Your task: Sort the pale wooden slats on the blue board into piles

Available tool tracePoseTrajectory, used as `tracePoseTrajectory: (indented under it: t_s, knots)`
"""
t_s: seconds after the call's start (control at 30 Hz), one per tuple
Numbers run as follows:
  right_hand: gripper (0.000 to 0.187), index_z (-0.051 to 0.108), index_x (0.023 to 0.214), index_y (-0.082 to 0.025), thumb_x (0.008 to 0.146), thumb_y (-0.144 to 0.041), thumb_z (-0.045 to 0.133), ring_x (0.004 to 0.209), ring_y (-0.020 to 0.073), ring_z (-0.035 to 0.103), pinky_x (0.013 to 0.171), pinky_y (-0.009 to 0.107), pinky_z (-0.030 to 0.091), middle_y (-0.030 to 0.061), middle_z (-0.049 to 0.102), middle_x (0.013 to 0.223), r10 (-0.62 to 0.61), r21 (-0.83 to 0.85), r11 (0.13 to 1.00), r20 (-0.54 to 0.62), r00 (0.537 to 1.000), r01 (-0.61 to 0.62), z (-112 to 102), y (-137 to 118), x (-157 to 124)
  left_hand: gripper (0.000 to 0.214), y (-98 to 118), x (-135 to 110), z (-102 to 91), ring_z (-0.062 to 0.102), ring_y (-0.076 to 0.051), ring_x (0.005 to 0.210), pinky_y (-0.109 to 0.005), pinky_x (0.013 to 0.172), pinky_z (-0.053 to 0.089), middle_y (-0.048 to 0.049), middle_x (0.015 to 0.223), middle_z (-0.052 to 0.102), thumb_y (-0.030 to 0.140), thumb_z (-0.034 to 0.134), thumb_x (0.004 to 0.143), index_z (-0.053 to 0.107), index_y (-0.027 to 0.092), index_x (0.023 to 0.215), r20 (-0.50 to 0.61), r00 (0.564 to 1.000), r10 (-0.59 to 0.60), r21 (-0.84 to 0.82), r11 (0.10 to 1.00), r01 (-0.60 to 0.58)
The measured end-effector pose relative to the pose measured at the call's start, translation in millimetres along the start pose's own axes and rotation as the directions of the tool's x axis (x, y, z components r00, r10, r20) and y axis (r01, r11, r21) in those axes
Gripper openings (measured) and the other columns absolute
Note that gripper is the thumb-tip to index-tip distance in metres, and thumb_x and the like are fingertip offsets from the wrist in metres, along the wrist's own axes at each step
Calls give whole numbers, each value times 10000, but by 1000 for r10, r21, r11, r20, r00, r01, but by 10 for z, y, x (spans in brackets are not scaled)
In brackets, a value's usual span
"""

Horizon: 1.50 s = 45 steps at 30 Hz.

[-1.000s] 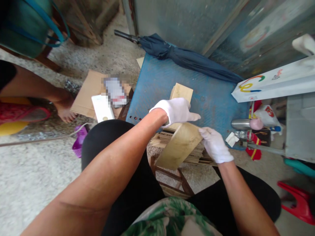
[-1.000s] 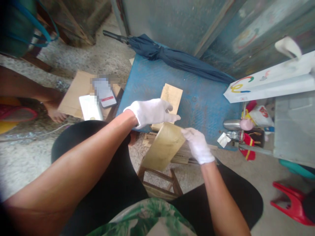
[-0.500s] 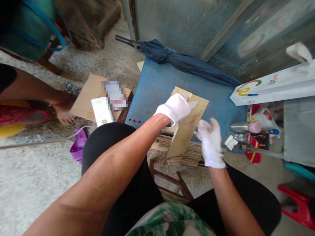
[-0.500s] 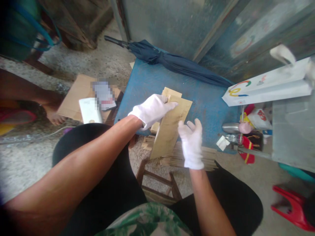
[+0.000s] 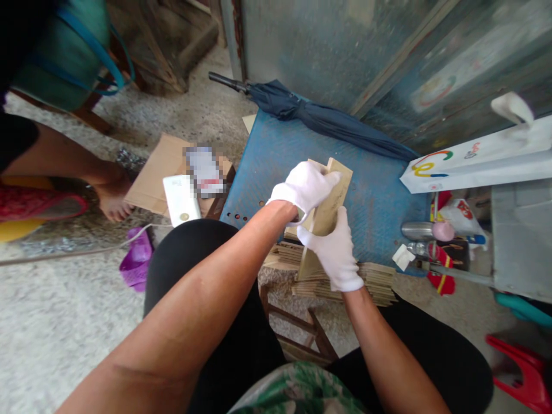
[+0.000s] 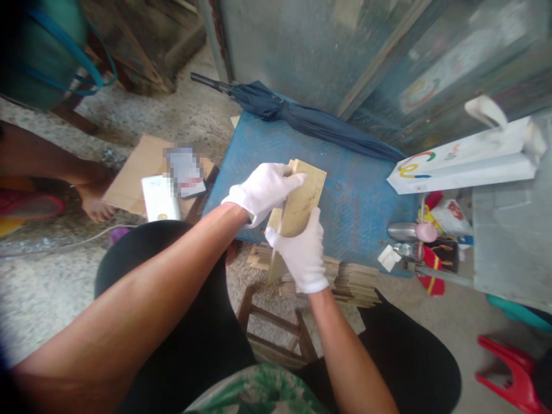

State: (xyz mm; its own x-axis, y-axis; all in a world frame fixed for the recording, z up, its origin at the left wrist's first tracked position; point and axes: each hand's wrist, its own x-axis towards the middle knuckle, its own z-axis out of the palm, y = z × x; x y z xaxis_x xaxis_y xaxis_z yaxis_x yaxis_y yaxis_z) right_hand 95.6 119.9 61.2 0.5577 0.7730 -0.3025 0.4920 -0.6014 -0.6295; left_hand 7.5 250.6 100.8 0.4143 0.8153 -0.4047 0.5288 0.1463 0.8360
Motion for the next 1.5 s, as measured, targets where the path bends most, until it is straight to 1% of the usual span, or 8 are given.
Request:
tracePoseTrajectory:
  t_s: [0.17,0.3,0.5,0.7,0.83,0.97,1.3,1.5]
  knots:
    - [748,587,1169,-239,583,-592,888,936,290,706,897,448,572,68,728,1050,110,-8,994,46,993,-110,60,152,447,465,18,32,-262,679,-251,1149,-314,1001,503,-167,1261,737,400,564,962,698,76,1267,-238,964,118,66,992,-105]
    - [864,571,1226,-197,544,-604,911,1050,306,697,969,457,561,121,716,1163,187,-86,979,-14,982,-187,232,234,770,452,14,8,-377,678,-245,1160,-321,1037,503,-156,1261,743,387,551,963,707,77,1253,-261,953,151,17,988,-152]
    - [1038,512,1362,-80,529,-524,945,1223,384,633,1012,457,547,264,641,1306,242,-277,924,-112,964,-264,479,72,996,429,-5,17,-438,698,-250,1157,-331,1035,519,-149,1223,760,386,572,957,719,83,1223,-331,932,150,18,988,-153]
    - [1112,451,1434,-50,555,-508,955,1260,391,618,993,437,557,298,617,1320,279,-369,878,-125,952,-306,626,-31,1019,444,-49,5,-563,704,-237,1162,-310,1018,530,-117,1200,773,409,574,972,693,114,1281,-402,905,135,-18,988,-155]
    - [1054,452,1446,-95,623,-570,910,1234,378,641,976,438,565,288,605,1335,298,-397,858,-131,945,-326,667,-61,960,434,-40,-12,-584,705,-241,1155,-314,1025,528,-116,1194,774,392,573,976,696,106,1279,-396,908,134,-21,988,-155]
    - [1093,427,1463,-102,614,-594,909,1240,390,635,978,450,562,300,580,1352,314,-413,842,-148,938,-347,695,-84,935,437,-10,-27,-585,699,-249,1172,-315,1034,521,-134,1224,761,367,581,973,689,88,1292,-383,915,129,-29,988,-151]
    - [1161,384,1508,-74,615,-624,881,1191,451,617,965,578,531,335,525,1337,267,-370,876,-167,949,-311,837,45,939,407,-2,-29,-565,677,-249,1204,-290,1009,510,-118,1234,754,397,596,966,702,127,1252,-379,919,110,-68,987,-146]
    - [1148,393,1514,-66,652,-681,836,1260,452,556,1045,578,476,326,483,1390,238,-318,907,-150,960,-275,837,134,887,398,46,-19,-533,626,-270,1281,-321,1078,477,-82,1328,727,397,572,962,707,164,1256,-347,931,112,0,993,-120]
